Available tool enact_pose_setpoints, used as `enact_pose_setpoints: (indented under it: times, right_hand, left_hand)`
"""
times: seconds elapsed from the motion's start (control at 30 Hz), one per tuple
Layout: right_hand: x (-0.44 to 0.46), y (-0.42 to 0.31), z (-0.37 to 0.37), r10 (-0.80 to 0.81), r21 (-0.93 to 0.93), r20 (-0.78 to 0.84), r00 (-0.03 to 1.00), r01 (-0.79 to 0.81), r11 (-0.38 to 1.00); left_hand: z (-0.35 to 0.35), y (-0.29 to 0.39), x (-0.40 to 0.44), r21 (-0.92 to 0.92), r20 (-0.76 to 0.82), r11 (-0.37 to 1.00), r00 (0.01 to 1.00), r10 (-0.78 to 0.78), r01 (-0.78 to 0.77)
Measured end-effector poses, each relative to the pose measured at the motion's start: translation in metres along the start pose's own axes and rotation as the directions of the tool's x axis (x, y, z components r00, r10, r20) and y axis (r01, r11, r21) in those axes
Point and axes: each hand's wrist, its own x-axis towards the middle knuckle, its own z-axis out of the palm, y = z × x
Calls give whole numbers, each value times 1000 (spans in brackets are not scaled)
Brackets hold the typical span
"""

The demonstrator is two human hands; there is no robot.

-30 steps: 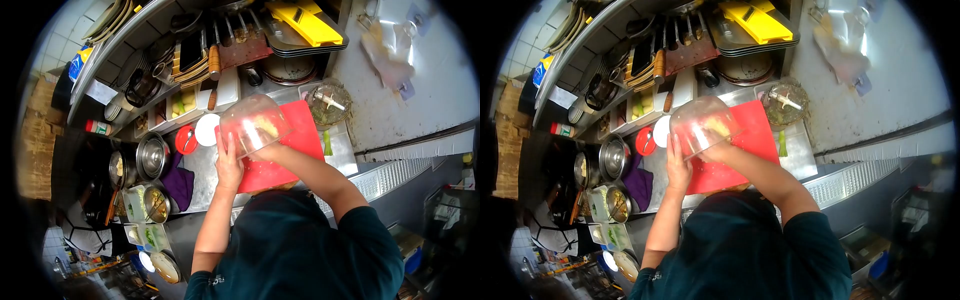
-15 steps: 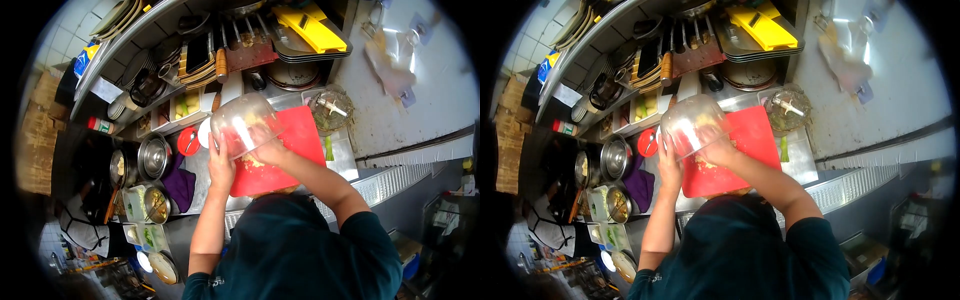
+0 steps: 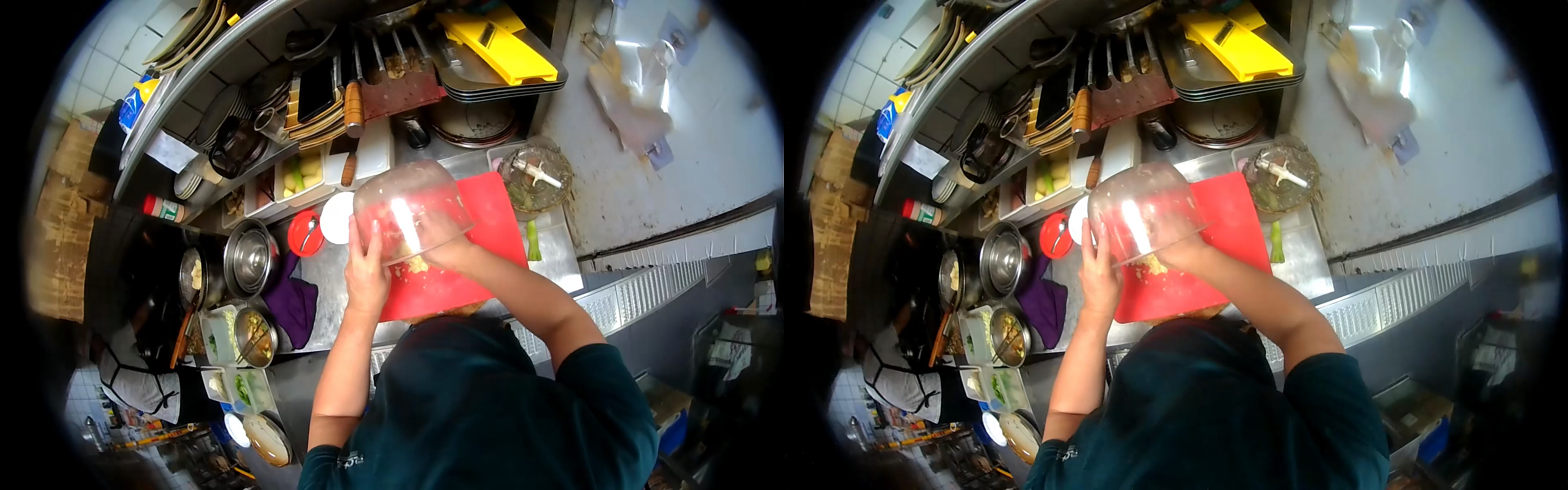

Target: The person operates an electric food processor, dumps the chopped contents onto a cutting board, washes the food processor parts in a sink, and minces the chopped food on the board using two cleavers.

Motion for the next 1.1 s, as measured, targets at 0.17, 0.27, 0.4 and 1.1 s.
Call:
enact_pose_setpoints:
  times: [0.17,0.27,0.4,1.1]
  right_hand:
    - [-26,3,9,-234,-213,-69,970,215,953]
    - [-24,-5,-3,-292,-194,-151,945,261,946]
    - [13,-5,6,-368,-63,-322,872,368,927]
    - [4,-15,-11,-315,-151,-378,870,277,949]
  left_hand:
    - [-1,-1,0,-34,49,995,995,-91,93]
    - [-2,-4,-1,-34,34,996,996,-81,83]
    - [-8,-1,2,-1,-17,999,999,36,-36]
    - [-20,-1,-4,8,-20,1000,1000,-11,12]
